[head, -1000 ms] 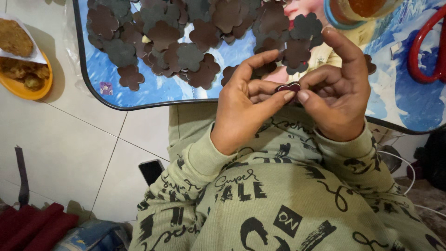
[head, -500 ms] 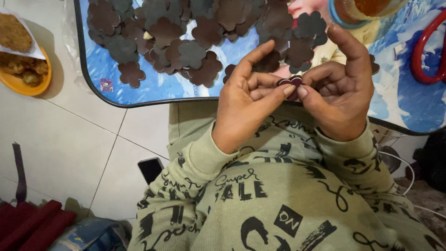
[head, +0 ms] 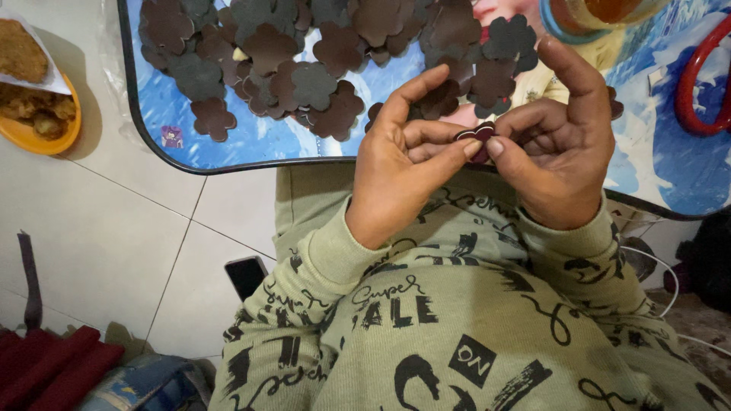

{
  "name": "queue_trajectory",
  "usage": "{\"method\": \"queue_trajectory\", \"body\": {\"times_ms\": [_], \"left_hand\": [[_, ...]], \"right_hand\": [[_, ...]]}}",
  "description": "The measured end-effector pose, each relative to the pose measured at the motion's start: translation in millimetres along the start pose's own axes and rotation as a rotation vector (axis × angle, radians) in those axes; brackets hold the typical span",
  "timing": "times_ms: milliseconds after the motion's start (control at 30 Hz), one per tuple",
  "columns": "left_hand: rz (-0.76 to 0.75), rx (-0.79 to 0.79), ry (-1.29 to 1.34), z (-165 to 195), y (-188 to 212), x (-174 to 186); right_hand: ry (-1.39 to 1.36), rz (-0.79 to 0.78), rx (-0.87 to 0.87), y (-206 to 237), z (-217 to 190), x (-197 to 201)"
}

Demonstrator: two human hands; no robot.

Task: The person sits with a tray on their lap and repeatedly picks up small flower-shaped craft pieces. They align and press two pieces together, then place the assembled pair back on the tray. The process continues with multiple pairs of pieces.

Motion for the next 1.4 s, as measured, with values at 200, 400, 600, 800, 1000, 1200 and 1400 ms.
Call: {"method": "queue_trajectory", "body": {"times_ms": [200,400,600,800,1000,1200,1400], "left_hand": [[0.002,0.011,-0.072,2.4,-0.6,-1.3],[-0.017,0.042,-0.162,5.6,-1.4,0.2],[-0.05,0.012,-0.123,6.0,-1.4,-1.2],[-0.035,-0.002,-0.084,2.6,-1.5,-1.2],[-0.016,0.037,-0.103,0.3,-2.2,0.3],[-0.024,0.051,-0.133,0.0,-1.5,1.8],[-0.09,0.038,-0.033,1.5,-1.0,-0.2]], "right_hand": [[0.002,-0.038,0.014,3.4,4.3,1.9],[0.054,-0.065,0.053,-0.2,7.4,9.9],[-0.106,0.045,0.035,-0.5,8.9,12.2],[-0.123,0.024,0.049,-2.1,9.2,7.7],[-0.009,-0.083,0.041,2.9,9.9,4.9],[-0.02,-0.009,-0.045,0.8,14.3,7.5],[0.018,-0.022,0.055,1.8,7.1,5.2]]}}
Point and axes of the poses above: each hand's wrist, its own y-axis away from the middle knuckle, its own x-axis out of the back of the hand, z = x × y, the point moved 6 cm from there along -y, towards the middle knuckle, and after that the axes turned 8 degrees about -x, right-handed, at the moved point
